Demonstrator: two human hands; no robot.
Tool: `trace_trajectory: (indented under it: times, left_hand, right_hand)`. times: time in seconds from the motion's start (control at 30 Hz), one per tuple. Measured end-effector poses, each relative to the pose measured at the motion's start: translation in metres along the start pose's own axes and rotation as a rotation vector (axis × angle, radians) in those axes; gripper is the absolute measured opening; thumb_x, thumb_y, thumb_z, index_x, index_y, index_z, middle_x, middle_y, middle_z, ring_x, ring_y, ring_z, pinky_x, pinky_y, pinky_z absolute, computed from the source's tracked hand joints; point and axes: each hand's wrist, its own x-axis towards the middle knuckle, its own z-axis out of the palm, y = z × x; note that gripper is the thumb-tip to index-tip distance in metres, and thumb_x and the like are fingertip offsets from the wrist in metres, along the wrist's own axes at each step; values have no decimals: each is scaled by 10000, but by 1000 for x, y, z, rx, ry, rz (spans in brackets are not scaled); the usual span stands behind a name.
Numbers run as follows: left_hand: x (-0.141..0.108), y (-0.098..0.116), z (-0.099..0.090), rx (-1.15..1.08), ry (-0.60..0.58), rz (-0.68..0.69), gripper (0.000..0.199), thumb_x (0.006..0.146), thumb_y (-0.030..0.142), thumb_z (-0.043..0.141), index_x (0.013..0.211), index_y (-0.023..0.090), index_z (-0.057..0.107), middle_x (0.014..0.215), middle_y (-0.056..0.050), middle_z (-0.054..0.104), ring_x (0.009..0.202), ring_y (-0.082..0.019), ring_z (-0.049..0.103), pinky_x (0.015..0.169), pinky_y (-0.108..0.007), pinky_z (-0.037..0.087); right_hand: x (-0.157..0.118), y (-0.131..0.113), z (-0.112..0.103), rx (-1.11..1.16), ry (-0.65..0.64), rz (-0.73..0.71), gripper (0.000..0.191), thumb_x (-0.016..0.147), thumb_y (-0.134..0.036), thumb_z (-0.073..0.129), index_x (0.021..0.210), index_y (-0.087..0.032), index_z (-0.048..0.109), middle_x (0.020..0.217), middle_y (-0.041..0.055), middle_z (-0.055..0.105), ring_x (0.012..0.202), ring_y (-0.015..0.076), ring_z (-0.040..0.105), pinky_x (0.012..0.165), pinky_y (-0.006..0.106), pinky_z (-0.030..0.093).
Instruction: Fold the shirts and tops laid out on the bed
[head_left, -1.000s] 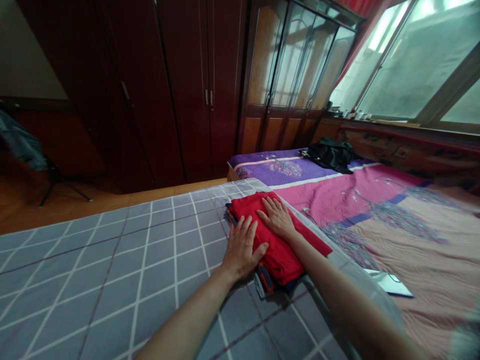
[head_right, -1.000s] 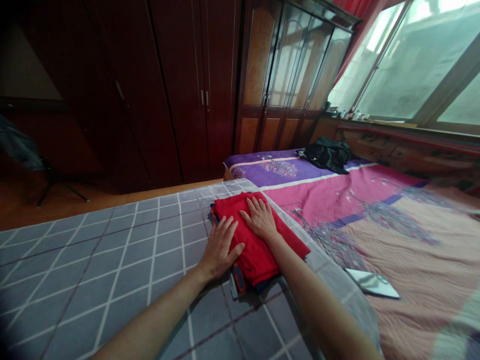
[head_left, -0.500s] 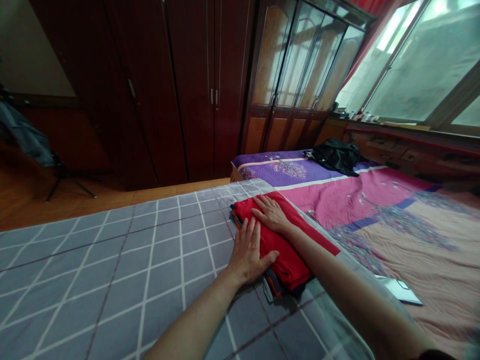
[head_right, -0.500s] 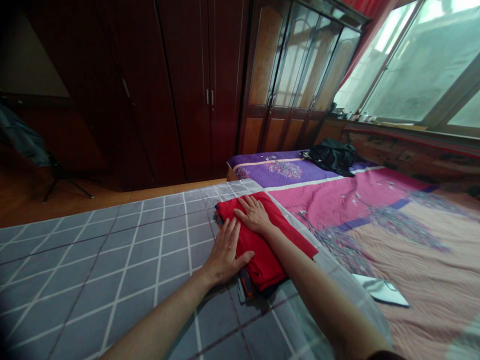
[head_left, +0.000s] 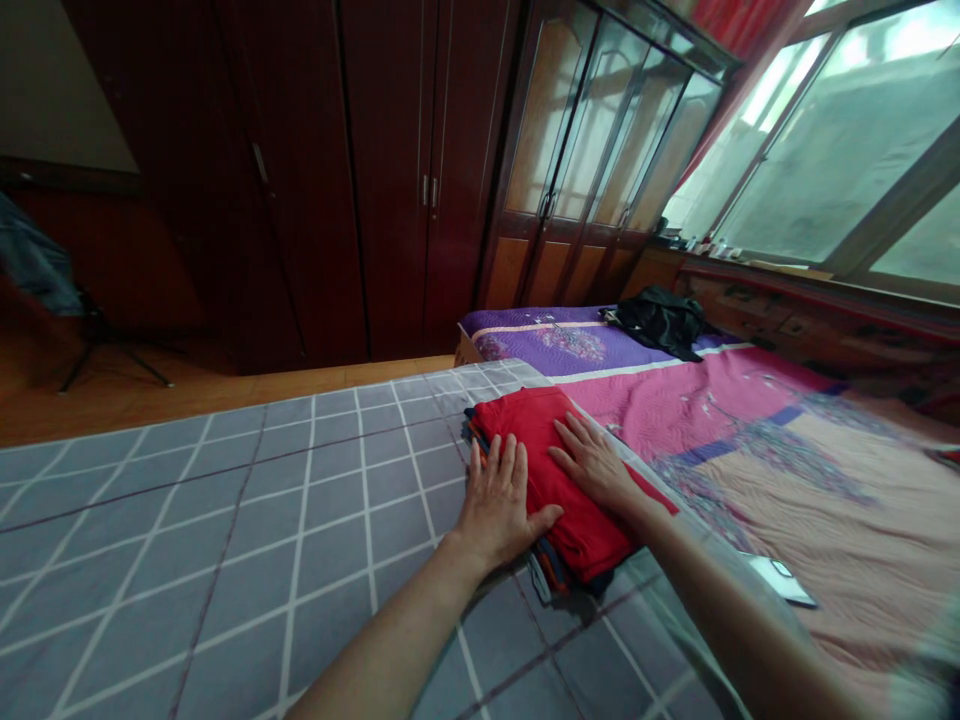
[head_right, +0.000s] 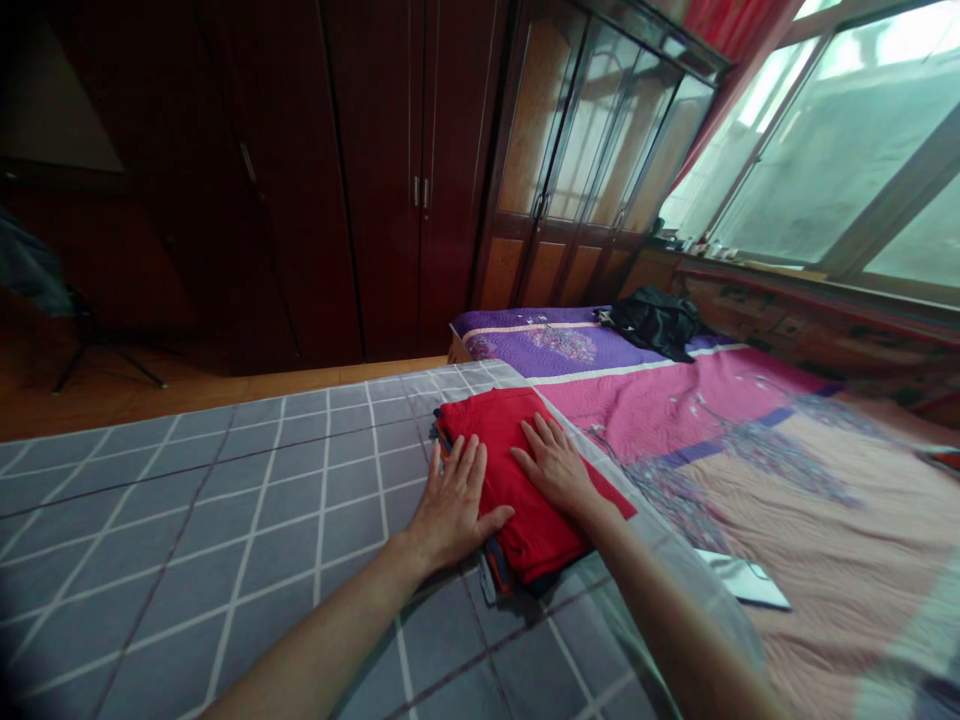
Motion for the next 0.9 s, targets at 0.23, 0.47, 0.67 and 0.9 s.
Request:
trace_trajectory:
  times: [0.23, 0.47, 0.67, 0.9]
  left_hand:
    - [0, 3, 2, 16, 20, 11, 900, 857, 691, 315, 1435, 2, 272, 1515, -217, 209, 1417, -342, 106, 1147, -519, 125]
    - [1, -4, -2, -196, -94, -48, 905, 840, 723, 313, 1477, 93, 184, 1551, -147, 116, 1430, -300, 47, 1133, -537, 155]
    - [0, -8, -3, -293, -147, -74, 897, 835, 736, 300, 1493, 152, 127, 1565, -100, 49, 1434, -276, -14, 1131, -550, 125]
    - [-1, -7, -2, -270, -122, -63, 876, 847, 712, 323, 1490, 145, 144, 1563, -107, 71, 1435, -272, -1, 1135, -532, 138]
  right_hand:
    - [-45, 39, 0, 78, -32, 116, 562, 939, -474, 305, 1424, -194, 342, 1397, 113, 472, 1265, 269, 455, 1042, 440, 362]
    - [-51, 21, -3, 38, -21, 198, 600, 940, -489, 288, 1396, -107, 370, 1377, 165, 478, 1270, 287, 444, 1046, 428, 350]
    - [-53, -5, -3, 16, 55, 195, 600, 935, -480, 313, 1418, -125, 352, 1459, 151, 371, 1343, 302, 327, 1062, 486, 309]
    - [-24, -32, -20, 41, 28, 102, 600, 937, -487, 325, 1384, -98, 421, 1458, 168, 368, 1336, 307, 335, 1084, 485, 268]
